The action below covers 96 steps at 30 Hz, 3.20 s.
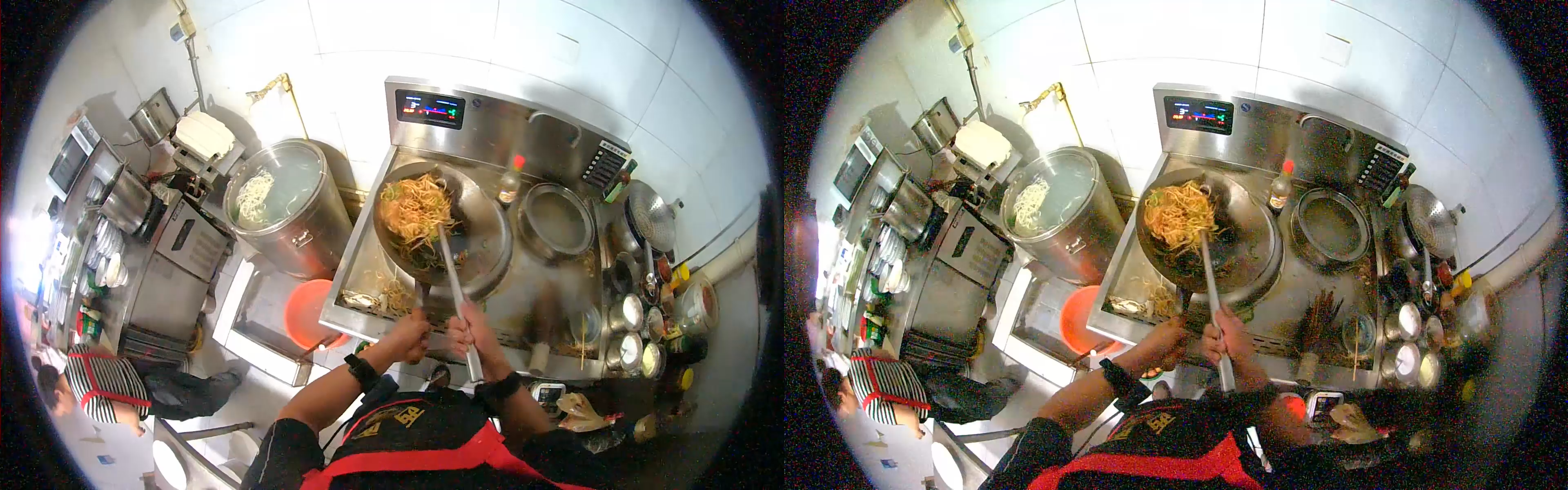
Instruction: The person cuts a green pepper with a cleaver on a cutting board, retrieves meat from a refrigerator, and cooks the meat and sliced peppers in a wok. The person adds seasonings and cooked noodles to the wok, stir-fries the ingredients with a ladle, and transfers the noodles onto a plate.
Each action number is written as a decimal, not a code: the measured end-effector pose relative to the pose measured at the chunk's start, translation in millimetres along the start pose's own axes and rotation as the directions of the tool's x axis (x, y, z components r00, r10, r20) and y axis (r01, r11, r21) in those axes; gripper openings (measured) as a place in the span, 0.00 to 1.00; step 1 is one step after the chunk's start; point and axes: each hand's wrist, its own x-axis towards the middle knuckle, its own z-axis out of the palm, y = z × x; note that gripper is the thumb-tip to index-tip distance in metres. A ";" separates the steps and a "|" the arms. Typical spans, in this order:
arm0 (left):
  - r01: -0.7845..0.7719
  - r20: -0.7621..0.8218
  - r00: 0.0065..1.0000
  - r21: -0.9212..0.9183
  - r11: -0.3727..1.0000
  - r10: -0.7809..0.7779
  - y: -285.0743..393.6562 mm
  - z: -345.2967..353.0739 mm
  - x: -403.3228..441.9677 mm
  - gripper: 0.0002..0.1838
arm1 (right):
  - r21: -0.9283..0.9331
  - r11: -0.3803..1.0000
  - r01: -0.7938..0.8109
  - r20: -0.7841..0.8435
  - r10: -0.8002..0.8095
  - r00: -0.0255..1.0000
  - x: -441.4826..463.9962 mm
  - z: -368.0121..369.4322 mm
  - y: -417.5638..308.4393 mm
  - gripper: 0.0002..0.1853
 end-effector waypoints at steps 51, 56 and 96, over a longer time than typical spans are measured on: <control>-0.320 0.225 0.947 0.597 0.736 0.230 -64.6 -11.3 -126.2 0.10 | -0.759 -0.580 -0.295 0.082 -0.535 0.841 -105.7 -106.7 14.9 0.34; 0.281 0.225 0.942 -0.121 0.952 -0.250 48.9 18.0 -85.1 0.08 | -0.844 -0.483 -0.234 0.009 -0.449 0.894 -152.2 -53.9 9.3 0.32; 0.570 0.642 0.758 -0.569 0.592 -0.113 -8.4 19.7 0.1 0.09 | -0.969 -0.089 -0.228 -0.090 -0.738 0.669 -49.0 -39.0 34.1 0.35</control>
